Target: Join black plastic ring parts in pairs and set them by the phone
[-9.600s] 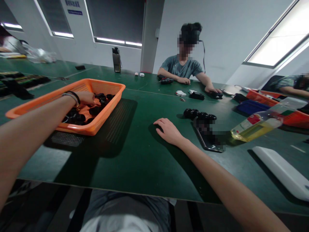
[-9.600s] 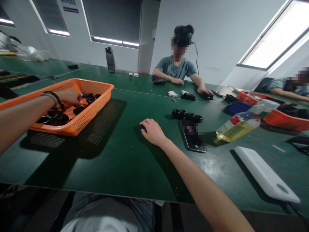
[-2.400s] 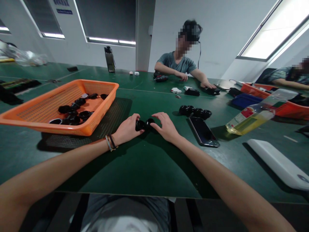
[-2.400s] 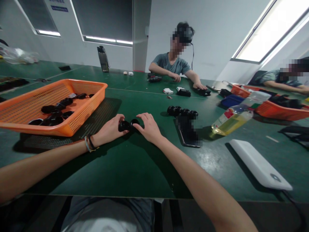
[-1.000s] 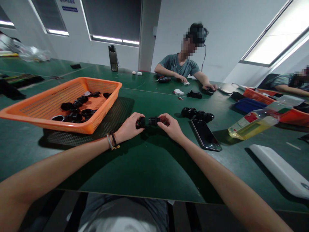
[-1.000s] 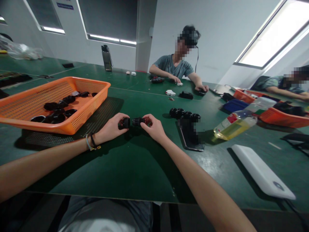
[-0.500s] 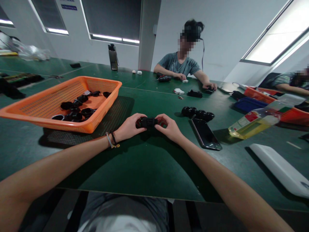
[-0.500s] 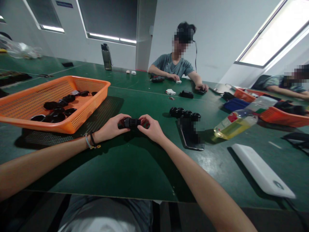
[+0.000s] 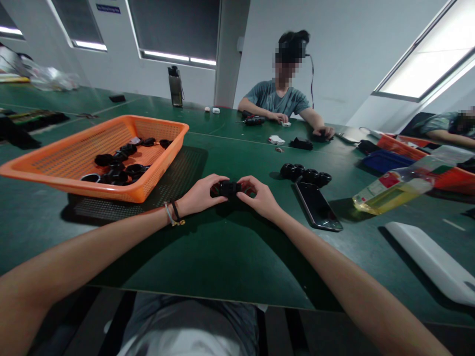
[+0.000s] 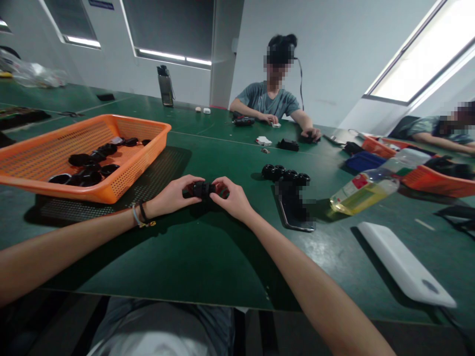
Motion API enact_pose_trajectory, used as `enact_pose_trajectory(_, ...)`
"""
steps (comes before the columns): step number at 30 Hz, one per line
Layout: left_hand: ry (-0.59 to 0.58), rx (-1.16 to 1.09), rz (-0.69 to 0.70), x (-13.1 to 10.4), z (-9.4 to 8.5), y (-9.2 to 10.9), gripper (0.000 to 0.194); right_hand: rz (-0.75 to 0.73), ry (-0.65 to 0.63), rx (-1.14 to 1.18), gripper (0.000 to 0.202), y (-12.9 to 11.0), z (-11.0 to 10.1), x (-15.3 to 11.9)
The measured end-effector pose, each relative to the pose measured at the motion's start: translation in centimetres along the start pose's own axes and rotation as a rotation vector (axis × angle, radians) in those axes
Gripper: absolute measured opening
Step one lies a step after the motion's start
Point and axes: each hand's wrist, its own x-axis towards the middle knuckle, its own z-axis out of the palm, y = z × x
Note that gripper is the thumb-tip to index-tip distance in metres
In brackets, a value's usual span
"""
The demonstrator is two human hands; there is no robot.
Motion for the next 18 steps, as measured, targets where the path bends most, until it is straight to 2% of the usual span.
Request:
enact_pose_trajectory(5,-0.005,0.014,-0.014,0.0,-0.07,0.08,0.043,0.015,0.008,0.004,0.02,0.04,0.2,-0.05)
enact_pose_trajectory(11,-0.01,-0.07,-0.023,-0.05,0.13,0.0,0.049,-0.008,-0.03,0.016,0.026,0.36,0.06,-0.05)
enact_pose_trajectory(18,-0.014,-0.027,0.01,-0.08,-0.07,0.12,0.044,-0.011,-0.023,-0.056,0.026,0.26,-0.2,0.03)
